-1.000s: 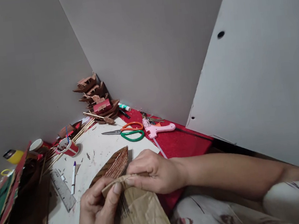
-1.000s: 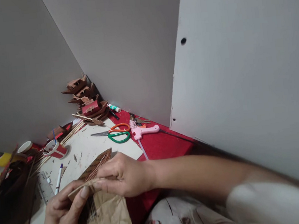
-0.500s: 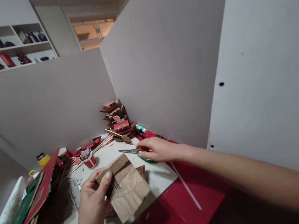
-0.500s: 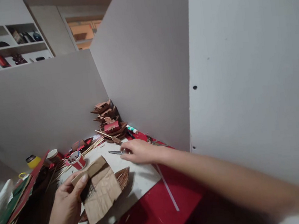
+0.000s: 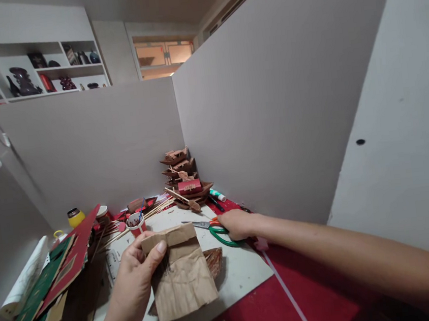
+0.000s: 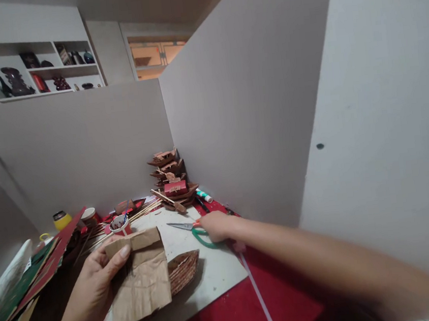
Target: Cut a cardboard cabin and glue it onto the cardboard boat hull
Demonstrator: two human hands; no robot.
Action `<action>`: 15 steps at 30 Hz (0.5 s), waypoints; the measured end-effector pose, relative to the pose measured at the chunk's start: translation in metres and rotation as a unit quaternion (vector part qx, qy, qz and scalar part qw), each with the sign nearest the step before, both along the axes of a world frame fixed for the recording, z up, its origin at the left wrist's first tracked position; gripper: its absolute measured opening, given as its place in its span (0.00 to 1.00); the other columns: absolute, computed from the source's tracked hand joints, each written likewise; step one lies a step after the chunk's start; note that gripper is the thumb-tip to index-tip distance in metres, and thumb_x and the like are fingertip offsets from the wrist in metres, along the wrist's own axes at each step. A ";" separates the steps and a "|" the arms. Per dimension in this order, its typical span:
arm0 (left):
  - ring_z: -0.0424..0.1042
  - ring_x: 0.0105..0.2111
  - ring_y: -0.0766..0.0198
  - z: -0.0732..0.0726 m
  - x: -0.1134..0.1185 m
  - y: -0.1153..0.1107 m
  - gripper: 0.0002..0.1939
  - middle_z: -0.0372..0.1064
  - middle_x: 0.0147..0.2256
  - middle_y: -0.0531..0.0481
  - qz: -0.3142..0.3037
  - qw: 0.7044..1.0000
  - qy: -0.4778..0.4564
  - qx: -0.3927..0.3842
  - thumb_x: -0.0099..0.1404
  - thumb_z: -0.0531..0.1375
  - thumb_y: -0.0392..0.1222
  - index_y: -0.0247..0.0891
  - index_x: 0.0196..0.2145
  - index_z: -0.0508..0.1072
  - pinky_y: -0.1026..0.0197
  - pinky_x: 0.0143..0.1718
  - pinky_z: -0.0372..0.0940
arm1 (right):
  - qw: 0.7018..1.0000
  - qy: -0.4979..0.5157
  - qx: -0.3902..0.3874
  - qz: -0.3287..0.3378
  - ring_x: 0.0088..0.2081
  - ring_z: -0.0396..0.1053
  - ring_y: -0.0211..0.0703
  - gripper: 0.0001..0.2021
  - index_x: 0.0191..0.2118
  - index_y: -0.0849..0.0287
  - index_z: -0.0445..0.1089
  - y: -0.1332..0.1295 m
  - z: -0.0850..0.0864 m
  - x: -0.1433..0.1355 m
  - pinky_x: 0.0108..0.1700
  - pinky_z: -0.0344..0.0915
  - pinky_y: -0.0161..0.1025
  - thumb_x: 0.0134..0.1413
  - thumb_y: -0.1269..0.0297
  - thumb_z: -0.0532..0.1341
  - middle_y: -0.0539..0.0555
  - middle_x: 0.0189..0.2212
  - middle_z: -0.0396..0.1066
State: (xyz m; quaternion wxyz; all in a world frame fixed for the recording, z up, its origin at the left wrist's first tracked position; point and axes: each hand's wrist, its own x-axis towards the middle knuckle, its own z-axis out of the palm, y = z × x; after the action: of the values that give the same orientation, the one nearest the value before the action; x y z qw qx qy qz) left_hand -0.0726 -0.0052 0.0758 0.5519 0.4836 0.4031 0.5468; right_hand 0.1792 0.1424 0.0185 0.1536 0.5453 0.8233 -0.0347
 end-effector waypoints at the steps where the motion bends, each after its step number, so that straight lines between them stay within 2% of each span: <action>1: 0.70 0.28 0.65 0.000 -0.002 0.001 0.12 0.73 0.30 0.50 -0.001 1.000 0.004 -0.001 0.59 0.67 0.45 0.36 0.36 0.72 0.64 0.32 0.64 | 1.000 0.003 0.004 -0.003 0.46 0.71 0.46 0.15 0.50 0.63 0.68 0.001 0.002 0.000 0.47 0.70 0.49 0.62 0.60 0.60 0.58 0.48 0.70; 4: 0.70 0.28 0.65 0.000 -0.009 0.002 0.13 0.70 0.28 0.52 0.004 0.999 0.036 0.012 0.58 0.67 0.47 0.37 0.36 0.72 0.64 0.32 0.64 | 0.999 0.027 0.022 -0.016 0.44 0.71 0.46 0.13 0.45 0.64 0.70 0.001 0.011 0.006 0.47 0.69 0.49 0.61 0.60 0.61 0.57 0.44 0.72; 8: 0.68 0.29 0.66 0.002 -0.019 0.003 0.11 0.68 0.28 0.54 0.014 0.994 0.093 0.049 0.60 0.66 0.47 0.37 0.34 0.73 0.67 0.32 0.62 | 0.992 0.113 0.050 -0.009 0.40 0.73 0.58 0.09 0.35 0.66 0.72 -0.014 0.031 0.023 0.42 0.68 0.50 0.53 0.63 0.63 0.64 0.36 0.75; 10: 0.66 0.28 0.67 0.002 -0.020 0.004 0.12 0.67 0.28 0.54 -0.006 0.993 0.113 0.045 0.60 0.66 0.48 0.37 0.32 0.72 0.67 0.31 0.61 | 0.982 0.176 0.064 0.003 0.41 0.73 0.58 0.09 0.38 0.64 0.70 -0.027 0.040 0.031 0.42 0.67 0.47 0.55 0.63 0.59 0.65 0.38 0.75; 12: 0.64 0.27 0.68 0.001 -0.016 0.006 0.14 0.66 0.26 0.54 -0.042 0.990 0.132 0.029 0.59 0.66 0.49 0.36 0.30 0.71 0.67 0.29 0.60 | 0.968 0.243 0.065 0.021 0.43 0.73 0.51 0.11 0.44 0.62 0.66 -0.043 0.047 0.032 0.44 0.67 0.42 0.59 0.63 0.55 0.63 0.43 0.74; 14: 0.62 0.25 0.68 -0.002 -0.009 0.007 0.17 0.65 0.24 0.54 -0.077 0.986 0.148 0.009 0.58 0.66 0.52 0.35 0.28 0.69 0.67 0.27 0.58 | 0.930 0.364 0.030 0.050 0.42 0.73 0.43 0.10 0.46 0.59 0.59 -0.060 0.049 0.025 0.43 0.68 0.36 0.61 0.61 0.53 0.59 0.45 0.73; 15: 0.60 0.24 0.69 -0.003 -0.004 0.006 0.18 0.64 0.24 0.55 -0.090 0.984 0.156 0.002 0.57 0.66 0.53 0.35 0.27 0.69 0.67 0.26 0.57 | 0.873 0.482 -0.010 0.069 0.39 0.74 0.41 0.10 0.44 0.59 0.58 -0.069 0.049 0.018 0.41 0.69 0.36 0.60 0.61 0.54 0.59 0.44 0.73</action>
State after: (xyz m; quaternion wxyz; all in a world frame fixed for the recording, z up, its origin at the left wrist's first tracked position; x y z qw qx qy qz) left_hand -0.0770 0.0010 0.0725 0.5286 0.5985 0.4374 0.4137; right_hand 0.1974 0.0736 0.0674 -0.2554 0.4012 0.8303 -0.2906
